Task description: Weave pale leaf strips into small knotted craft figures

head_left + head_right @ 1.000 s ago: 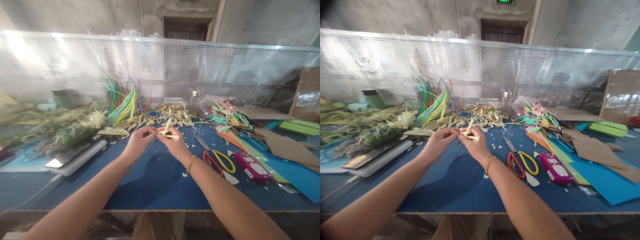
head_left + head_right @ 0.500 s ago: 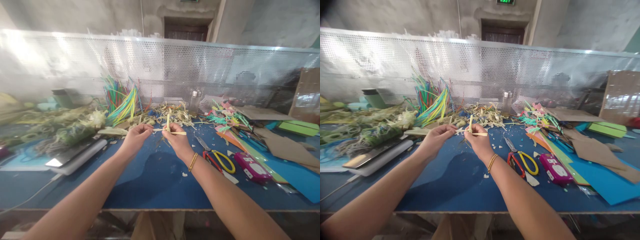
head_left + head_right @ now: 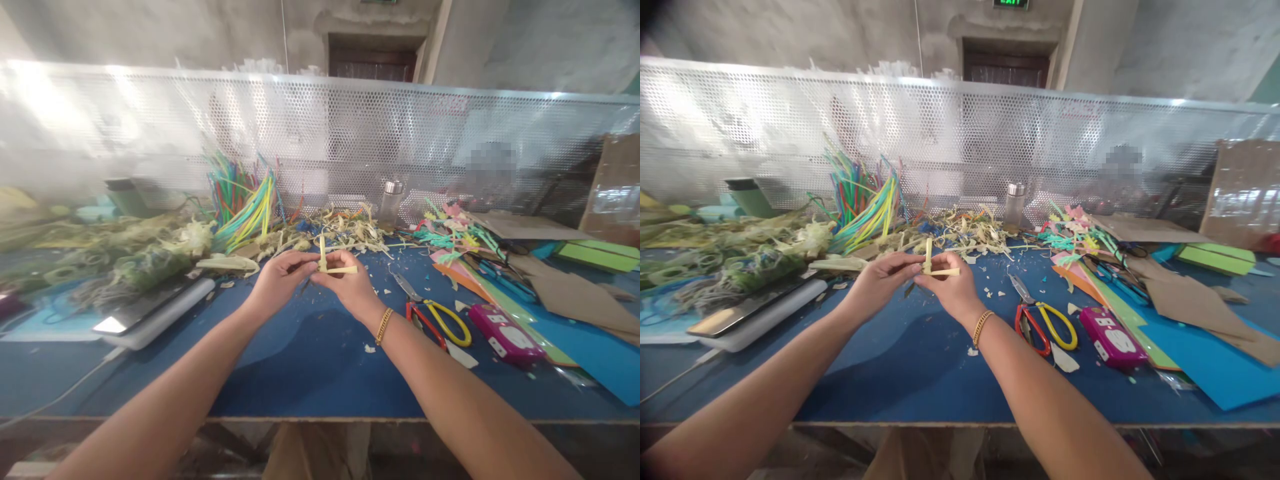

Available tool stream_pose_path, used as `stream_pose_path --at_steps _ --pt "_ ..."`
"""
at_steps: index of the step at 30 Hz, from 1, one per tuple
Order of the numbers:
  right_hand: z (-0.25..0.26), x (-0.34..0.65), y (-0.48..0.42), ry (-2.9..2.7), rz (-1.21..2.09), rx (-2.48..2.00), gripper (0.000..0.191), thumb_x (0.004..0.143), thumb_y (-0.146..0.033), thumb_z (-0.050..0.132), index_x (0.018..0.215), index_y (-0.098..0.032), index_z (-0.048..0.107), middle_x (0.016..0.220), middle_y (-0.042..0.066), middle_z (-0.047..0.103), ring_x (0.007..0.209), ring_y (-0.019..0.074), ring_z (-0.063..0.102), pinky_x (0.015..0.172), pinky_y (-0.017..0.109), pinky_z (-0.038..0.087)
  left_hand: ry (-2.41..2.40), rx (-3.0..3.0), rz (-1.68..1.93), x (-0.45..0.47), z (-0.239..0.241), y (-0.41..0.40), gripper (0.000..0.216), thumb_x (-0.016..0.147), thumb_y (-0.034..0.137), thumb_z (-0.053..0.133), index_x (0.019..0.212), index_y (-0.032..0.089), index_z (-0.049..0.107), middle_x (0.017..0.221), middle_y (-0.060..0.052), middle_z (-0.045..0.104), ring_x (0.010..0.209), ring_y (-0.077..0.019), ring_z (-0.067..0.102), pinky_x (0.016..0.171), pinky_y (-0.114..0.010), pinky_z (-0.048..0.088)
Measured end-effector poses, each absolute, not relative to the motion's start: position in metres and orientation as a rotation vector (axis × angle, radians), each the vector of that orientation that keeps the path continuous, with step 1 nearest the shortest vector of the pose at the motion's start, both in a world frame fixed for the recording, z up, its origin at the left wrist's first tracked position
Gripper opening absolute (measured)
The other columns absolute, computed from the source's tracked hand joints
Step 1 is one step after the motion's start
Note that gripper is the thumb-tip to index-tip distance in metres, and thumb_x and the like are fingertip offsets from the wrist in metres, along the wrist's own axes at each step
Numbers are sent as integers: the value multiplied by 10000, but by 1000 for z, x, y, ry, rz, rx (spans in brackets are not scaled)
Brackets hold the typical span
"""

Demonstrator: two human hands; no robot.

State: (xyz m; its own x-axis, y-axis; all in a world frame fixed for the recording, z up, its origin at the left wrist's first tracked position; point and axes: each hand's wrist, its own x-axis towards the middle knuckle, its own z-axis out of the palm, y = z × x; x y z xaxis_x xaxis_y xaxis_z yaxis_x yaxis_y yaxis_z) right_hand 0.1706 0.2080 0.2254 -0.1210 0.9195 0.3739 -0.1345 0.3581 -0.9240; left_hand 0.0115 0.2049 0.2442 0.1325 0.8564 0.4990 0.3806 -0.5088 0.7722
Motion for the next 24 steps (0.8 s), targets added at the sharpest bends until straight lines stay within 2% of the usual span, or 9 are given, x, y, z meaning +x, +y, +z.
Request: stream_pose_path --at_steps 6,13,16,19,24 --pt "225 172 210 -1391 1131 -749 350 584 -336 816 834 -228 596 800 -7 680 755 158 641 742 351 536 1095 1813 1294 13 248 203 351 734 427 709 985 184 741 918 -70 720 847 -210 632 790 -328 475" --pt "224 179 218 -1218 1285 -784 333 563 -338 838 782 -213 620 750 13 690 702 164 654 732 368 550 1111 1717 1309 4 244 212 374 683 445 754 961 195 748 886 -41 722 791 -186 610 738 -298 463" --pt "226 183 220 -1189 1306 -815 282 593 -340 824 736 -201 626 712 19 680 684 161 656 742 373 554 1103 1691 1250 3 241 213 367 690 436 742 953 180 741 757 -13 666 665 -135 548 635 -262 417" --pt "226 183 219 -1241 1259 -782 257 607 -338 810 745 -209 636 723 13 677 695 159 649 756 374 552 1091 1603 1227 7 241 211 367 695 434 726 942 163 724 615 24 550 546 -97 444 545 -243 340" --pt "224 179 219 -1331 1150 -736 254 647 -339 776 849 -243 654 854 13 695 818 171 649 804 364 533 1075 1467 1213 11 242 208 325 667 410 746 867 157 700 570 42 474 502 -78 381 508 -236 286"
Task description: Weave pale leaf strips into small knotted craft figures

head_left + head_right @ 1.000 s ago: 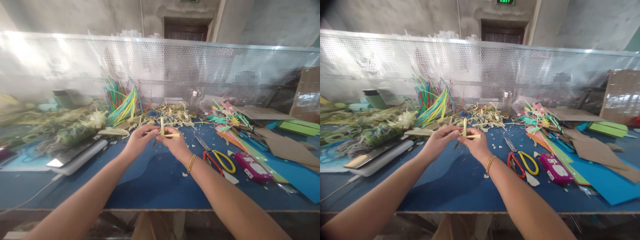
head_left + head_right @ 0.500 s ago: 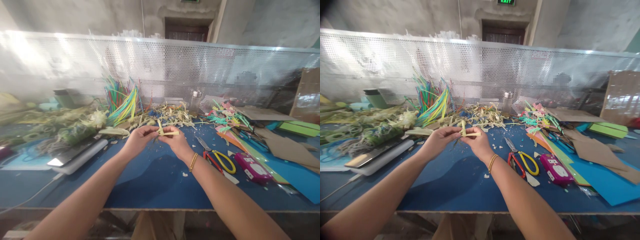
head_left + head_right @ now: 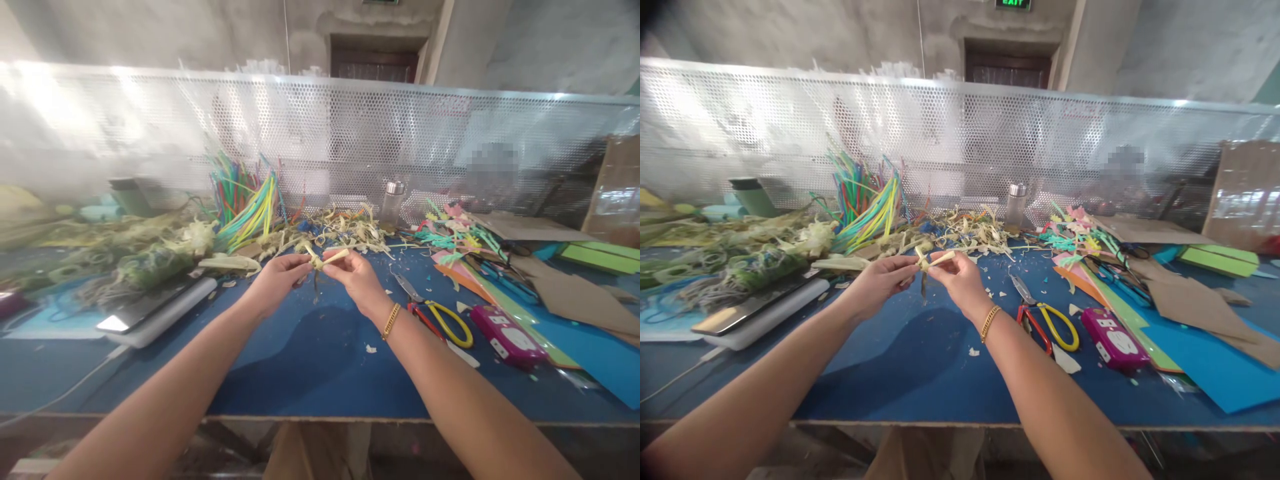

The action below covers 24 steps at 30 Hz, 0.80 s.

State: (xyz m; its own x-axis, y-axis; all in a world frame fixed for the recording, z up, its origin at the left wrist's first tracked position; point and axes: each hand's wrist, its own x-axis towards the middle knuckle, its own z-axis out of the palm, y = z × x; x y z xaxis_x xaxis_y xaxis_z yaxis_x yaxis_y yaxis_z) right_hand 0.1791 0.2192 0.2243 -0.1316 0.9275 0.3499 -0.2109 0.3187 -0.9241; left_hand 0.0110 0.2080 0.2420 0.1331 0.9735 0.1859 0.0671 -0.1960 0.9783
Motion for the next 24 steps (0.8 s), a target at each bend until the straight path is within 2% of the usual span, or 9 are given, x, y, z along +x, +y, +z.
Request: stream_pose_path --at_steps 4,8,16,22,24 --pt "223 180 223 -1225 1088 -776 257 693 -434 731 750 -221 600 754 7 674 730 163 636 764 357 527 1033 1489 1092 9 243 207 250 680 372 737 802 161 678 590 31 487 511 -80 403 501 -230 294" --pt "221 180 225 -1150 1072 -804 311 686 -479 723 773 -218 580 736 12 668 706 172 638 731 354 527 1001 1516 1026 8 245 205 227 678 358 730 772 159 672 598 19 494 525 -86 421 502 -226 325" --pt "222 176 220 -1191 1065 -820 298 681 -447 735 762 -206 580 710 2 651 653 149 623 676 316 502 935 1555 981 7 243 204 193 721 344 692 791 168 654 608 29 481 533 -86 398 529 -228 325" --pt "219 173 219 -1239 1056 -831 293 682 -451 737 752 -205 594 717 -2 646 647 135 607 644 291 477 889 1503 969 14 244 199 210 703 248 645 902 180 634 800 -25 589 699 -132 538 643 -253 432" --pt "217 173 219 -1266 1026 -847 284 693 -455 725 747 -206 600 707 -5 634 640 130 586 638 286 465 885 1490 956 16 244 198 192 689 199 604 880 187 612 752 -6 560 639 -115 509 597 -236 414"
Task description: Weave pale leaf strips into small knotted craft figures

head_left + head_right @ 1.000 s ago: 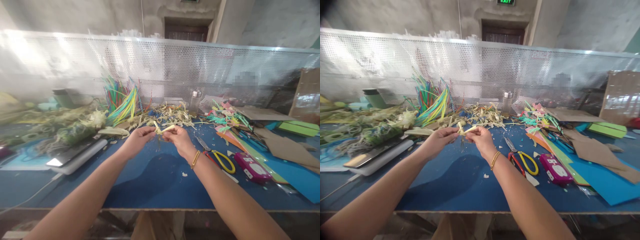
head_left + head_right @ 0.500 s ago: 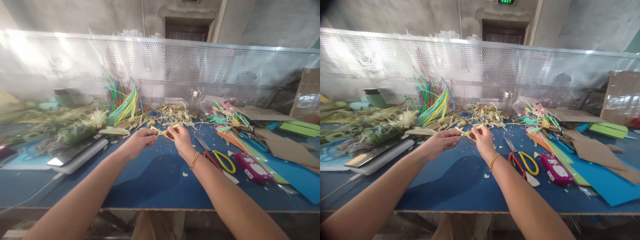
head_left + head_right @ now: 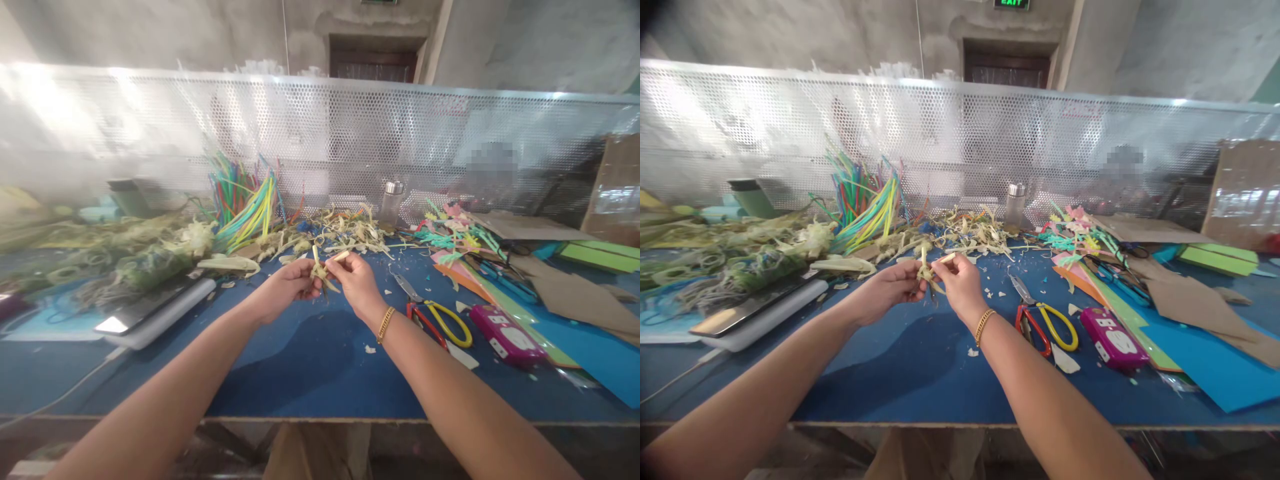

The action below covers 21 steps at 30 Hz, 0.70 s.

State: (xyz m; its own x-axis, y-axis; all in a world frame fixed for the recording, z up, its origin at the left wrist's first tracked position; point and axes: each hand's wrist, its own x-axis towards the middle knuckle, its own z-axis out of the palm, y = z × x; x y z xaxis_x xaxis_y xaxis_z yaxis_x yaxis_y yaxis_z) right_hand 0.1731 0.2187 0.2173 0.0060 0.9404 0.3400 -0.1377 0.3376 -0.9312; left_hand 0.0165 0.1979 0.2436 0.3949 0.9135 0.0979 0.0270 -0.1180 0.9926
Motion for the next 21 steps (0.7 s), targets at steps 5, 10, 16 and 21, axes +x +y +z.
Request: stream_pose_path --at_steps 5,10,16,21 --pt "219 173 216 -1294 990 -901 244 698 -425 715 712 -206 609 683 -14 602 636 123 533 658 286 430 876 1510 1033 17 241 200 40 727 208 533 697 188 518 616 31 402 504 -88 314 472 -228 266" --pt "227 179 217 -1159 1075 -924 260 681 -445 705 759 -205 641 753 0 633 718 144 551 680 287 414 1001 1478 1056 17 241 199 341 826 507 552 863 179 639 561 59 306 479 -92 260 470 -237 201" --pt "231 183 215 -1298 1201 -917 327 650 -512 729 632 -194 657 669 2 628 710 152 546 704 303 406 1005 1515 933 20 238 197 411 776 559 618 886 175 713 522 60 309 473 -95 249 485 -253 198" --pt "227 181 219 -1256 1190 -824 271 617 -431 767 605 -204 619 616 -39 561 644 118 483 717 297 396 1040 1498 854 18 240 198 394 776 508 635 875 139 733 524 61 273 480 -85 222 473 -250 139"
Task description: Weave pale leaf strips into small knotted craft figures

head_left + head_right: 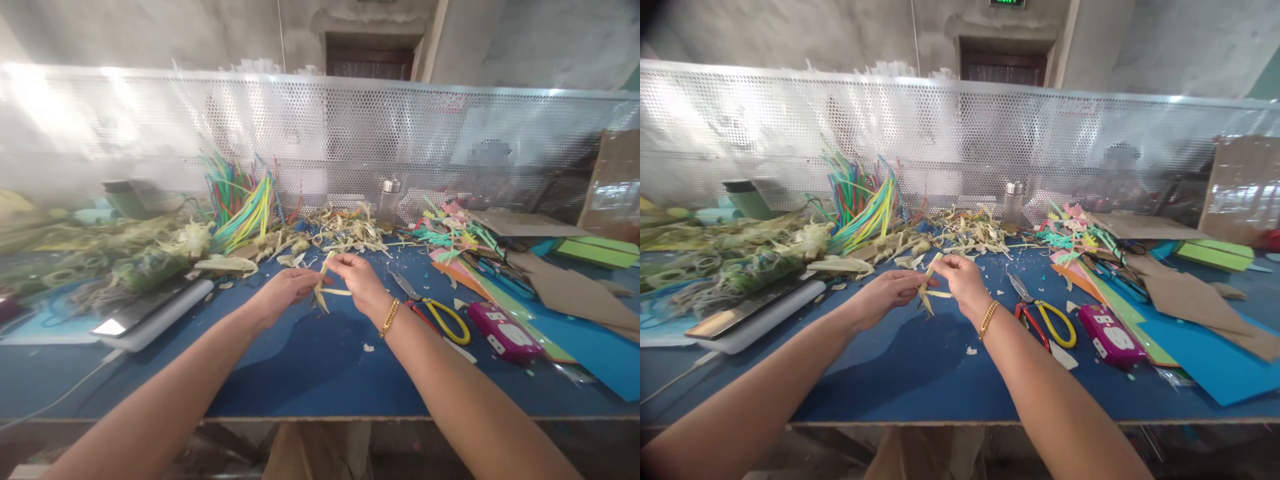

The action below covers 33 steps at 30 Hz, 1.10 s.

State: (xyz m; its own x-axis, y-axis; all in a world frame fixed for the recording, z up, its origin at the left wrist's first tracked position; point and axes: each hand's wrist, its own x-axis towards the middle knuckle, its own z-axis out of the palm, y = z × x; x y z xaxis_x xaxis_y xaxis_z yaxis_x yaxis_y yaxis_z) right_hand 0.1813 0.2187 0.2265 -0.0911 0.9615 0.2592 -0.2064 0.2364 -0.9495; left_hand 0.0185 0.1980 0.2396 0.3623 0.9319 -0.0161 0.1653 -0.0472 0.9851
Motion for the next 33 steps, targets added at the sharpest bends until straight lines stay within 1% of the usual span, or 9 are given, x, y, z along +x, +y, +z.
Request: stream_pose_path --at_steps 4,8,12,16,20,23,27,30,33 --pt "228 182 222 -1133 1233 -822 254 612 -392 769 643 -203 602 673 -37 562 666 118 483 701 296 383 1069 1497 827 18 242 196 364 750 478 663 810 126 732 545 33 373 488 -80 241 472 -254 143" --pt "231 185 222 -1103 1242 -812 252 619 -396 764 657 -201 609 717 -24 579 708 124 492 700 290 370 1056 1532 810 18 241 195 380 775 503 638 773 134 727 522 39 337 492 -92 237 481 -267 164" --pt "231 190 225 -1114 1211 -834 267 642 -440 751 696 -207 631 713 -20 584 708 128 500 666 276 352 928 1481 872 18 239 195 323 796 462 643 739 146 680 553 43 332 514 -91 275 495 -249 218" --pt "229 195 230 -1082 1162 -916 328 698 -518 695 828 -218 663 825 14 651 726 142 551 639 274 364 821 1367 994 19 236 198 229 807 378 648 813 149 651 660 15 470 586 -86 403 548 -211 320" --pt "228 194 230 -1063 920 -1049 409 798 -612 547 837 -212 622 865 43 670 767 165 597 661 294 413 880 1279 1152 20 234 201 150 812 297 641 806 153 598 709 3 549 630 -85 497 602 -200 392" --pt "227 191 225 -1232 701 -1088 434 819 -630 525 795 -205 610 807 46 668 769 169 601 691 297 435 908 1221 1236 22 236 202 114 817 252 624 885 167 591 725 8 574 639 -83 539 625 -198 419" --pt "227 186 214 -1596 524 -1044 278 778 -489 664 798 -212 659 812 31 698 767 170 615 737 305 459 865 1166 1283 22 240 200 281 805 249 638 1078 198 593 714 23 579 648 -88 569 650 -204 444" --pt "226 184 211 -1736 417 -1040 112 795 -341 672 783 -231 685 789 10 712 755 166 619 748 306 457 830 1178 1275 21 240 199 244 769 266 689 987 191 609 732 22 588 657 -85 574 657 -205 449" --pt "227 184 211 -1780 347 -1031 115 835 -289 630 753 -236 691 764 0 712 736 161 618 745 304 449 850 1249 1243 21 237 201 268 710 249 755 927 191 608 737 30 587 643 -73 555 617 -190 423"
